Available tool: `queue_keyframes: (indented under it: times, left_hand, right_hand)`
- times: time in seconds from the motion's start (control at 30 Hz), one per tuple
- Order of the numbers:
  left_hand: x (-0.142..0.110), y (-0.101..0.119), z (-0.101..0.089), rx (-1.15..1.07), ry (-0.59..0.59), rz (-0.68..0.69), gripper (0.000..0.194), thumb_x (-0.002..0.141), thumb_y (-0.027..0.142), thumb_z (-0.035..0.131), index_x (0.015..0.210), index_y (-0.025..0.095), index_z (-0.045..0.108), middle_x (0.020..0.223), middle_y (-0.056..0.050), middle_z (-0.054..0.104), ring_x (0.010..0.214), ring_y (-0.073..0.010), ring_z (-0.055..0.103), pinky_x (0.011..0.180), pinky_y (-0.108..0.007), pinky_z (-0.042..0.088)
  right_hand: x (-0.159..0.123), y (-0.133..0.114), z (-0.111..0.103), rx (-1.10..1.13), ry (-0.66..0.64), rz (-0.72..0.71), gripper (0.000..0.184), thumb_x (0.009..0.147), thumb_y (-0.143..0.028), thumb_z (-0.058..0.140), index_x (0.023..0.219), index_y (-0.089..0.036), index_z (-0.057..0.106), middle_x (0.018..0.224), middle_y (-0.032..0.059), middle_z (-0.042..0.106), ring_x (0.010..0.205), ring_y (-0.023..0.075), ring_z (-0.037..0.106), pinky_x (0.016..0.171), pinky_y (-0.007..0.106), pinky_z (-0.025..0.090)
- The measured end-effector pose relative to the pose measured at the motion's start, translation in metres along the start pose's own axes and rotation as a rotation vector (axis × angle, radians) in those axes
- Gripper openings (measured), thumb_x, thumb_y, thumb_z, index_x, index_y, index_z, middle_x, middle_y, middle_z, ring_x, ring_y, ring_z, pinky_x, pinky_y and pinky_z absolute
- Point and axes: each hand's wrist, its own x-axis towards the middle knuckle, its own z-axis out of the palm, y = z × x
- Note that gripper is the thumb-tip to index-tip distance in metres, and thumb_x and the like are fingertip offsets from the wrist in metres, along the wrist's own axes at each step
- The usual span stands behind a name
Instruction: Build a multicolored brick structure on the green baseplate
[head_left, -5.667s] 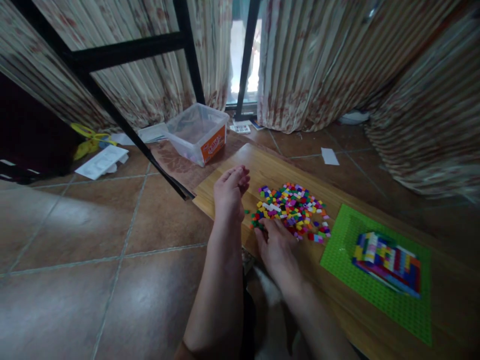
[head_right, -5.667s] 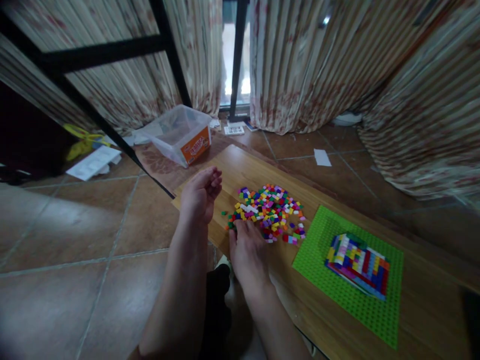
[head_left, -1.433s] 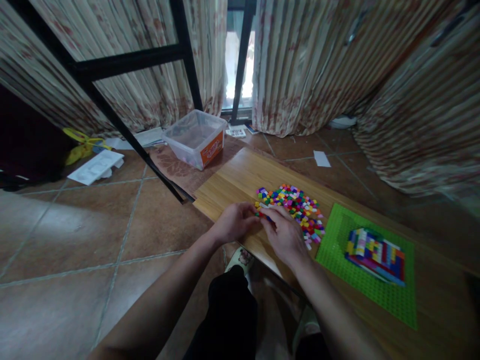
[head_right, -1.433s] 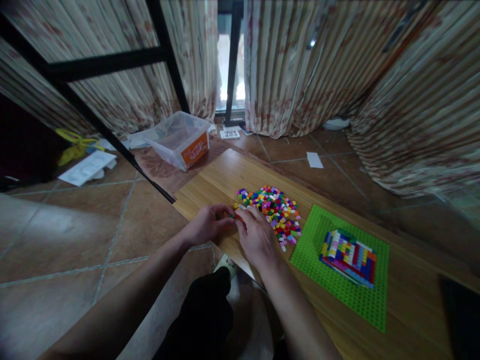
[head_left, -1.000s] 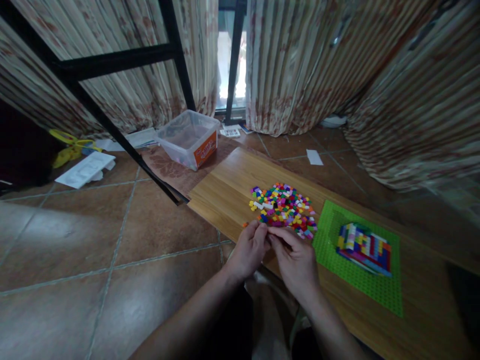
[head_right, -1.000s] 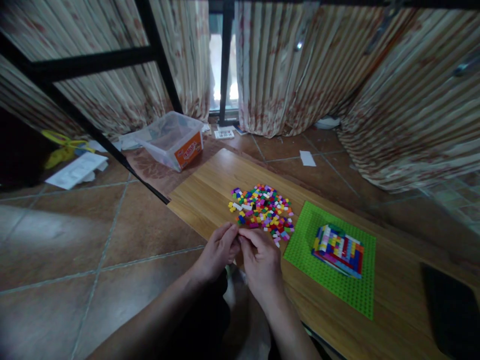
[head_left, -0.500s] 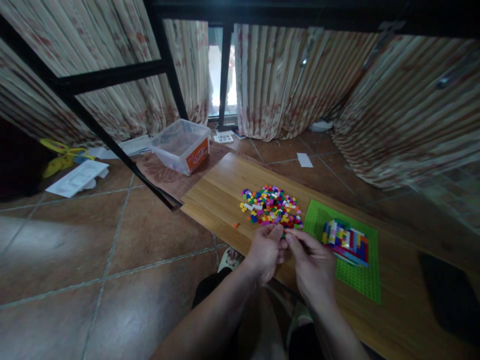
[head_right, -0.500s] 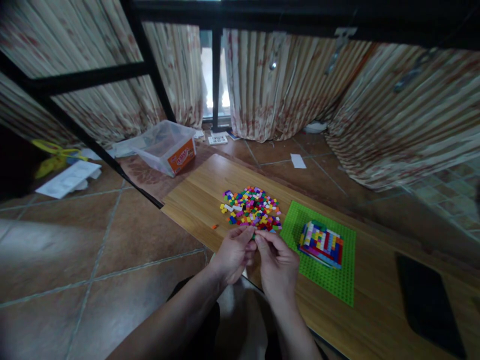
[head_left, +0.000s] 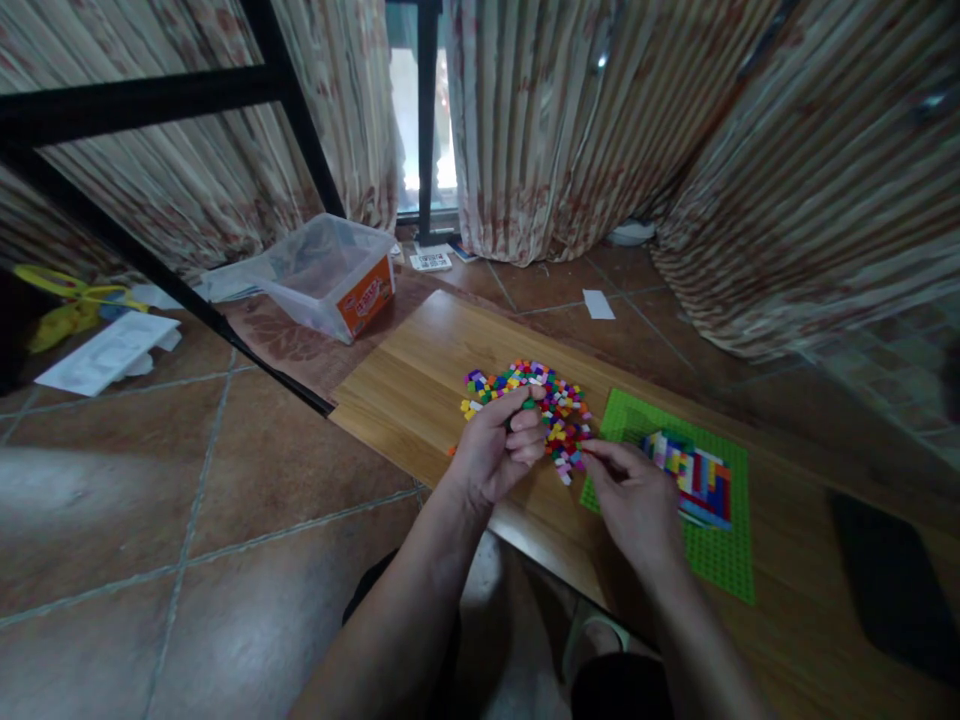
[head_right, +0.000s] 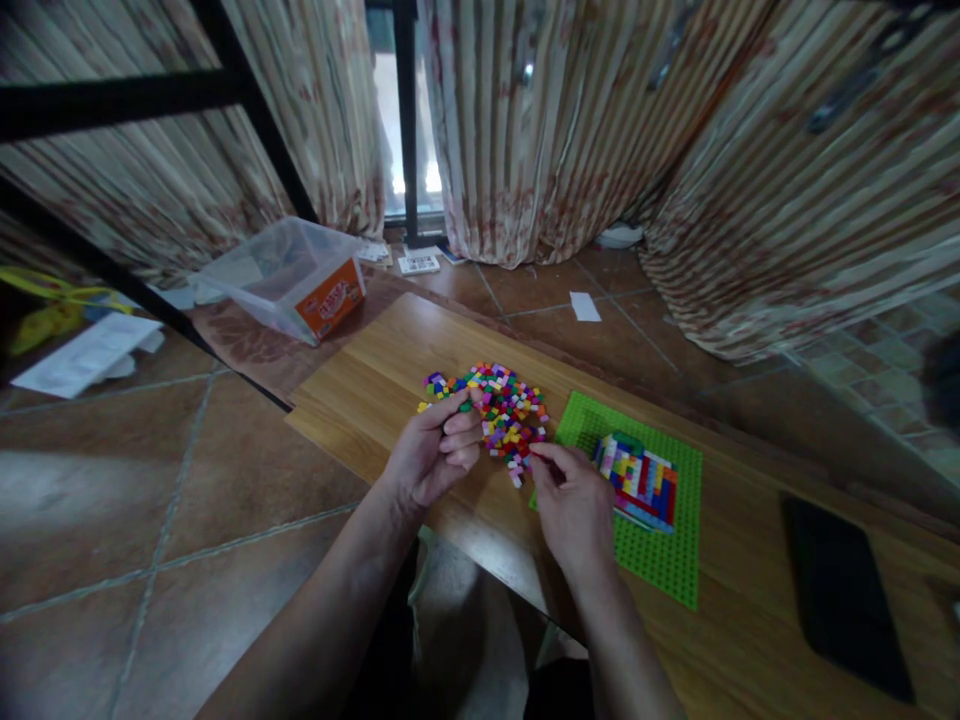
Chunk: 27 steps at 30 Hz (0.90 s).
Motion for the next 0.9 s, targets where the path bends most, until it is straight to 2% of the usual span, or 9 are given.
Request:
queue_keyframes:
  times: [0.17,0.37,0.57,0.7,0.8,0.9]
  left_hand:
    - [0.012,0.005,-0.004,-0.075,0.021,0.043,0.022,0.091,0.015,0.04,0.074,0.012,0.054,0.054,0.007,0.026,0.036,-0.0015,0.024,0.035,-0.014,0.016]
    - [0.014,0.011,-0.003,-0.062,0.061,0.149,0.021,0.087,0.014,0.039,0.069,0.014,0.05,0.054,0.006,0.029,0.037,-0.0027,0.024,0.035,-0.016,0.016]
    - [0.012,0.017,0.0,-0.029,0.177,0.246,0.024,0.091,0.019,0.039,0.069,0.015,0.048,0.054,0.007,0.029,0.037,-0.003,0.024,0.035,-0.016,0.018]
    - [0.008,0.022,0.0,-0.038,0.197,0.278,0.026,0.094,0.021,0.038,0.069,0.016,0.047,0.054,0.007,0.03,0.036,-0.0028,0.025,0.035,-0.015,0.018]
    - [0.007,0.024,0.0,-0.027,0.214,0.291,0.024,0.093,0.021,0.041,0.071,0.016,0.046,0.055,0.007,0.032,0.036,-0.0024,0.025,0.034,-0.014,0.02]
    - [0.009,0.022,-0.002,0.022,0.297,0.308,0.017,0.091,0.019,0.048,0.074,0.015,0.05,0.057,0.006,0.04,0.038,-0.0022,0.029,0.035,-0.013,0.025]
  right_hand:
    - [-0.003,0.001,0.009,-0.209,-0.013,-0.117,0.023,0.087,-0.032,0.056,0.093,-0.019,0.075,0.096,0.0091,0.067,0.084,0.0217,0.064,0.077,0.037,0.051]
    - [-0.006,-0.009,0.02,-0.315,-0.046,-0.211,0.022,0.088,-0.029,0.054,0.092,-0.019,0.073,0.103,0.0097,0.063,0.096,0.0238,0.061,0.086,0.04,0.05]
    - [-0.015,-0.011,0.03,-0.334,-0.003,-0.225,0.02,0.088,-0.027,0.054,0.092,-0.021,0.072,0.104,0.0089,0.062,0.097,0.0243,0.059,0.086,0.04,0.05]
    - [-0.02,-0.01,0.032,-0.335,0.011,-0.222,0.02,0.088,-0.029,0.055,0.092,-0.02,0.072,0.107,0.0101,0.061,0.099,0.0255,0.058,0.086,0.041,0.049]
    - [-0.02,-0.009,0.033,-0.357,0.005,-0.233,0.02,0.088,-0.032,0.057,0.093,-0.02,0.072,0.109,0.0107,0.062,0.103,0.0274,0.056,0.087,0.043,0.048]
    - [-0.018,-0.009,0.033,-0.364,-0.006,-0.243,0.021,0.089,-0.031,0.056,0.089,-0.02,0.073,0.107,0.0112,0.063,0.102,0.028,0.055,0.087,0.045,0.048]
